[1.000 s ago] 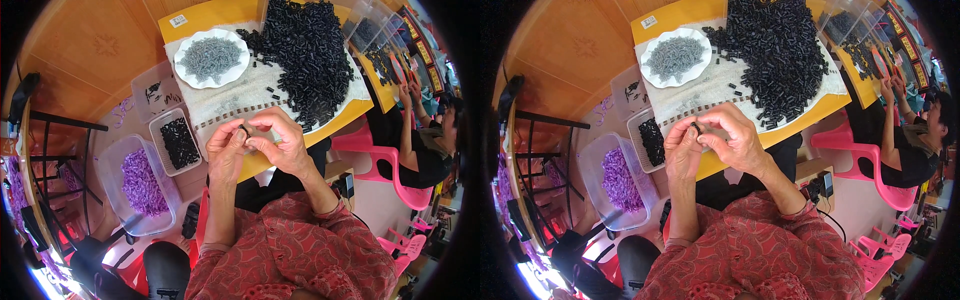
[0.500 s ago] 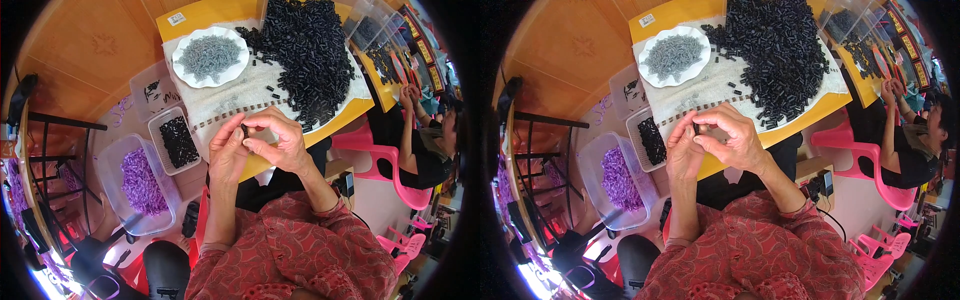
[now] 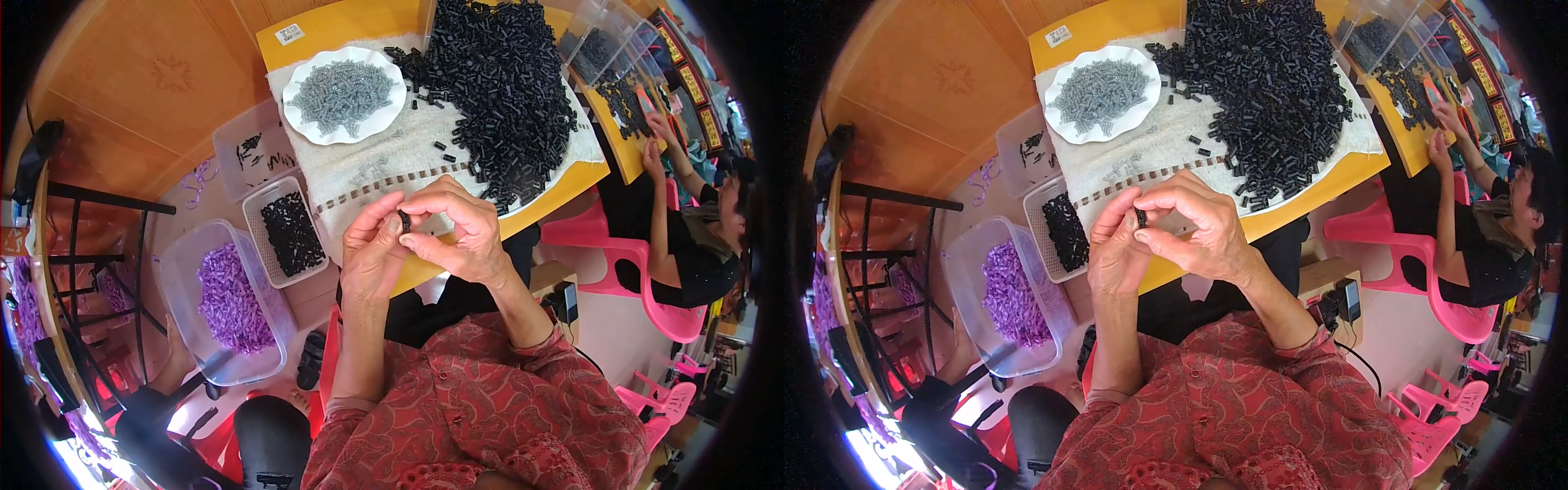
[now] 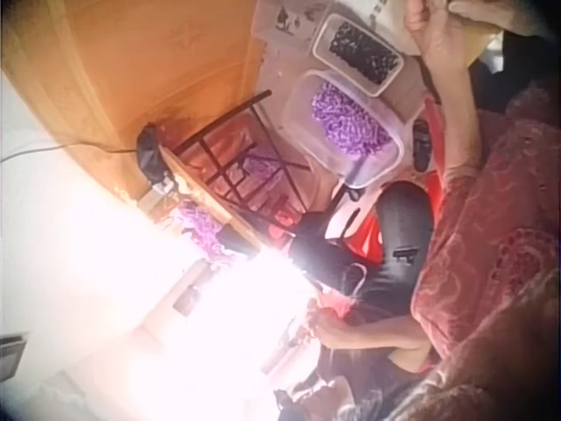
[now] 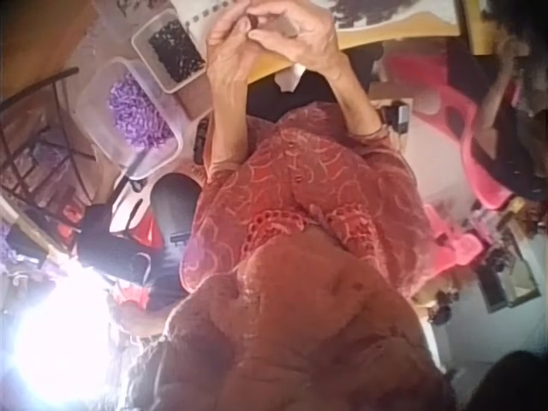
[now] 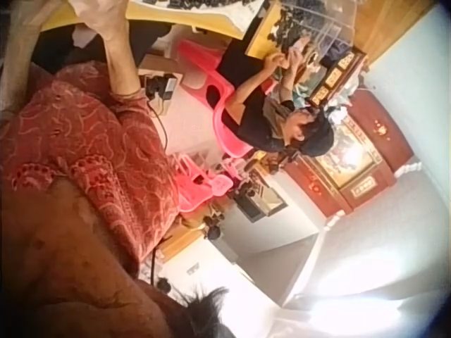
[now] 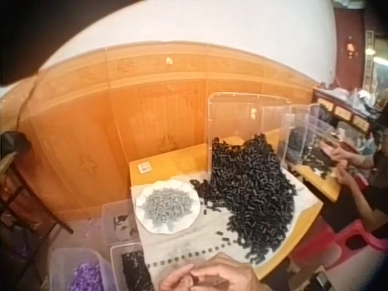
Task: Assembling small metal and plastic components manually at a workstation.
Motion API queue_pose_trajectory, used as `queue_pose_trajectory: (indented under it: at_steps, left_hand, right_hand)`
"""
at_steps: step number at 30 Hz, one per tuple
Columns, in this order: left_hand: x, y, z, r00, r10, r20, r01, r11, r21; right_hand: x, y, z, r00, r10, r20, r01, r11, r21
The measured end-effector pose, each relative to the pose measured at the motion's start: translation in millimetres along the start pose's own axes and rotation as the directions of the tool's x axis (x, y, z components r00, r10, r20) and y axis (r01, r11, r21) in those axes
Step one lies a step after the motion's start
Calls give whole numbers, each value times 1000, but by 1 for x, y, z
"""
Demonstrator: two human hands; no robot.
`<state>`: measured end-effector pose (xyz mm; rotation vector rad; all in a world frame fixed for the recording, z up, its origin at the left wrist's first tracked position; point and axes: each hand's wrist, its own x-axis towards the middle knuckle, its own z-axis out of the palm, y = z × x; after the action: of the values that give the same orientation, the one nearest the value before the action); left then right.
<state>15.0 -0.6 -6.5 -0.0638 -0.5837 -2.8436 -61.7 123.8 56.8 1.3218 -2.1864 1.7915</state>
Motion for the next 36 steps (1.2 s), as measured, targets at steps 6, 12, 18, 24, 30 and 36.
queue_pose_trajectory:
  at_steps: [6, 12, 18, 24, 30, 36]
  left_hand:
    - [-1, -1, 0, 1000, 0, 28, 0, 1000, -23]
    - [-1, -1, 9, 998, 31, 51, -33, 999, 30]
    - [-1, 1, 16, 983, 99, 152, -118, 985, 122]
    - [-4, 2, 10, 985, 110, 136, -139, 963, 231]
    - [-5, 4, 8, 990, 105, 90, -126, 953, 275]
    - [-6, 4, 8, 993, 90, 79, -109, 953, 283]
  right_hand:
    - [-1, 1, 0, 1000, -2, -9, 2, 999, 38]
    - [-3, -1, 0, 997, 52, -49, -48, 995, 84]
    - [-6, 3, -5, 999, 0, -35, 7, 978, 207]
    - [-3, -2, -2, 994, -54, -99, 70, 985, 156]
    - [-2, -3, 0, 989, -102, -109, 109, 992, 66]
    - [-6, -2, 1, 988, -85, -130, 96, 992, 80]
